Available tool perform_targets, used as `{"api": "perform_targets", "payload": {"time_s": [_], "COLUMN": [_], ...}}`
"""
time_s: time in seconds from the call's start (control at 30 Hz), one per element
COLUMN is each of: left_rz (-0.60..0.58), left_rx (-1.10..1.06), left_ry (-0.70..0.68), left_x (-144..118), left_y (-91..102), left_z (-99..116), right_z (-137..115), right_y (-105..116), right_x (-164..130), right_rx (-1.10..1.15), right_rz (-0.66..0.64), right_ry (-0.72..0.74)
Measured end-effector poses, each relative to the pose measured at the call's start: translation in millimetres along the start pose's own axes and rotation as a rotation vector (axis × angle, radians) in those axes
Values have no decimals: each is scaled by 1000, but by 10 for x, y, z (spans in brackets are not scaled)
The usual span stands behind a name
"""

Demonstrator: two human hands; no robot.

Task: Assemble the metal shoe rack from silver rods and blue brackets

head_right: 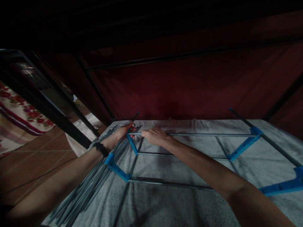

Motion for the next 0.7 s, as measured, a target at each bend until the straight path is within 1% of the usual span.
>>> {"api": "perform_targets", "payload": {"time_s": [0.2, 0.37, 0.5, 0.63, 0.7], "left_rz": [2, -11, 4, 16, 21], "left_rx": [20, 79, 122, 125, 114], "left_ry": [6, -30, -35, -9, 0], "left_x": [11, 22, 18, 28, 48], "left_y": [-2, -17, -25, -42, -42], "left_z": [-8, 19, 23, 10, 2], "right_z": [8, 10, 40, 48, 2], "right_y": [14, 19, 4, -13, -24], "right_x": [6, 6, 0, -8, -39], "right_rx": [15, 36, 41, 39, 49], "right_rz": [-33, -56, -32, 27, 84], "right_ry": [-47, -71, -71, -56, -44]}}
Point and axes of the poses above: each hand's wrist, its own x-axis towards the middle knuckle, its own y-axis out of the back of the hand, z = x × y, the point moved 5 cm from there along x, towards the middle knuckle, and after that the axes turned 6 degrees about x, right-handed, at the moved point
